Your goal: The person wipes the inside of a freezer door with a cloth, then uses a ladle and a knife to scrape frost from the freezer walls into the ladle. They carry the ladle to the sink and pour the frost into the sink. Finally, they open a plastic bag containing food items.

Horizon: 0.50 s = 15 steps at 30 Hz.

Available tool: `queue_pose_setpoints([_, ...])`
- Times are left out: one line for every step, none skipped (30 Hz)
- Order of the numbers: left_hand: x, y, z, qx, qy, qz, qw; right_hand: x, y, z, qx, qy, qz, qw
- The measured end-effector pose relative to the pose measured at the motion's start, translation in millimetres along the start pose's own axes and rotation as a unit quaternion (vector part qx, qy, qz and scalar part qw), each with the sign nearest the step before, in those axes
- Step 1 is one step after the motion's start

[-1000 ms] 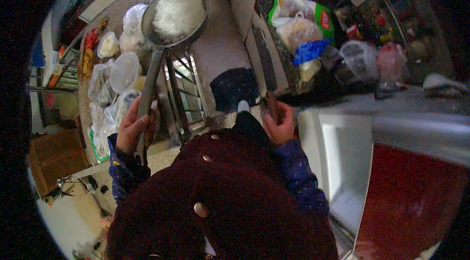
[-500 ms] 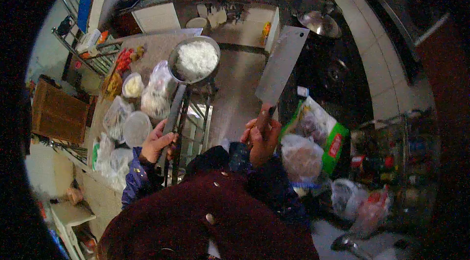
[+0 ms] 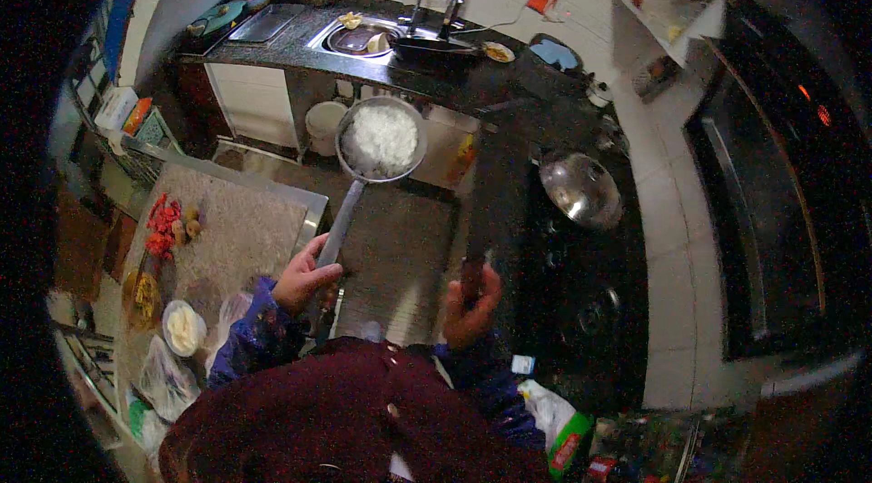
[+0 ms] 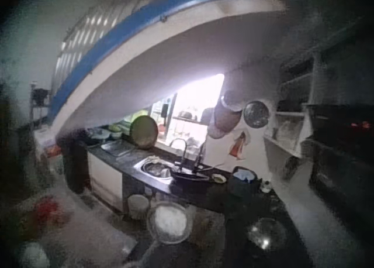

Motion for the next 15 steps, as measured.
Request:
queue_pose_setpoints([0, 7, -16, -0.005, 0.006, 0.017, 1.000, 7, 20, -20, 0.020, 0.008, -0.006, 1.000])
queue_pose_setpoints([-8, 8, -23, -0.012, -0.001, 0.029, 1.000, 22, 33, -24, 0.097, -0.104, 0.007, 0.990])
queue_pose_setpoints([-12, 19, -38, -0.009, 0.001, 0.042, 0.999, 24, 61, -40, 0.089, -0.100, 0.043, 0.990])
queue_pose_setpoints([-19, 18, -53, -0.031, -0.001, 0.062, 0.998, 28, 104, -47, 0.081, -0.092, 0.079, 0.989])
queue_pose_setpoints([-29, 30, -68, -0.012, 0.013, 0.057, 0.998, 42, 134, -59, 0.074, -0.088, 0.108, 0.987])
queue_pose_setpoints([-35, 39, -85, 0.005, 0.028, 0.058, 0.998, 60, 132, -90, 0.035, -0.092, 0.131, 0.986])
queue_pose_setpoints([-41, 47, -102, 0.021, 0.044, 0.059, 0.997, 81, 130, -123, -0.003, -0.093, 0.154, 0.984])
queue_pose_setpoints([-48, 54, -116, 0.013, 0.049, 0.059, 0.997, 89, 154, -140, 0.000, -0.098, 0.181, 0.979])
queue_pose_setpoints([-55, 57, -132, 0.017, 0.053, 0.055, 0.997, 97, 174, -154, 0.003, -0.102, 0.207, 0.973])
queue_pose_setpoints([-62, 60, -149, 0.022, 0.057, 0.052, 0.997, 107, 189, -165, -0.029, -0.106, 0.206, 0.972])
queue_pose_setpoints([-65, 70, -167, 0.025, 0.066, 0.047, 0.996, 125, 207, -184, -0.060, -0.153, 0.253, 0.953])
queue_pose_setpoints([-69, 79, -187, 0.026, 0.079, 0.041, 0.996, 144, 227, -204, -0.091, -0.198, 0.299, 0.929])
queue_pose_setpoints([-73, 86, -209, 0.026, 0.092, 0.035, 0.995, 164, 248, -223, -0.122, -0.241, 0.343, 0.900])
queue_pose_setpoints([-81, 96, -228, 0.029, 0.105, 0.024, 0.994, 187, 265, -243, -0.111, -0.242, 0.285, 0.921])
queue_pose_setpoints([-89, 107, -247, 0.032, 0.118, 0.014, 0.992, 202, 276, -259, -0.117, -0.244, 0.263, 0.926])
Point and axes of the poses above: each hand's wrist, its own z-axis away from the middle knuckle, its own x-axis out of the palm, y = z × x, the point moved 6 cm from there along -z, towards the middle knuckle, and after that the axes turned 10 degrees about -x, right-handed, at the moved point
